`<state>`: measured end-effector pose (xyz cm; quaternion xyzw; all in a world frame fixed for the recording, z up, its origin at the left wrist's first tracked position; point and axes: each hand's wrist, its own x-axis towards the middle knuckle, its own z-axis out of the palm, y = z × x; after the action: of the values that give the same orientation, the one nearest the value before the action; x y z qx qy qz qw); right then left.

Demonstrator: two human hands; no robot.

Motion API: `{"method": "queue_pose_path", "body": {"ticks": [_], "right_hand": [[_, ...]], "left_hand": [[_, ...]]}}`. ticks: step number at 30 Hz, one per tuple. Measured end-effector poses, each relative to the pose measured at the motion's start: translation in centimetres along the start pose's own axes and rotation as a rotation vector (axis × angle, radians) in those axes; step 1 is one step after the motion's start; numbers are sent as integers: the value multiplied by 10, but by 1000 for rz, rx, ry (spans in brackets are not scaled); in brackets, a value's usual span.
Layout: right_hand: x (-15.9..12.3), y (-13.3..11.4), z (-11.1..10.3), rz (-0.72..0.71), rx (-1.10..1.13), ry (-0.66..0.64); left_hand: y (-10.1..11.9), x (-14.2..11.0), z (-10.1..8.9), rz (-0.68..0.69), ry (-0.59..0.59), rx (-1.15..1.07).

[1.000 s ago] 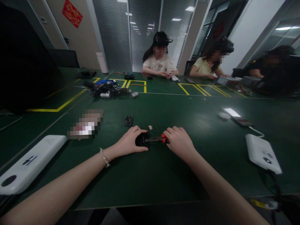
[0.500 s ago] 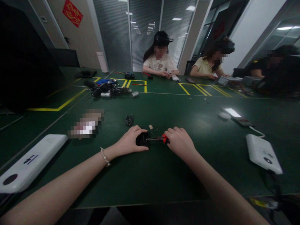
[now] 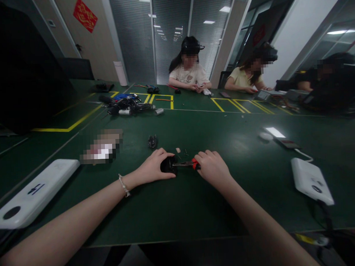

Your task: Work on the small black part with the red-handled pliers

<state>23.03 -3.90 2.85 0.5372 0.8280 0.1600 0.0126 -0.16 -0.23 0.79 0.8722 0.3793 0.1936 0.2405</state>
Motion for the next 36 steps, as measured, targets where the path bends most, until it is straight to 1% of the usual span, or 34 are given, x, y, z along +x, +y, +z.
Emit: {"method": "queue_pose_path", "body": {"ticks": [8, 13, 18, 36], "right_hand": [[0, 0, -1, 1, -6, 19], [0, 0, -1, 2, -1, 19], [0, -1, -1, -2, 7, 25], [1, -1, 1, 2, 40, 50]], "left_hand": [[1, 0, -1, -23, -14, -5], [2, 0, -2, -8, -19, 6], [3, 0, -1, -6, 3, 32], [0, 0, 1, 16, 10, 21]]}}
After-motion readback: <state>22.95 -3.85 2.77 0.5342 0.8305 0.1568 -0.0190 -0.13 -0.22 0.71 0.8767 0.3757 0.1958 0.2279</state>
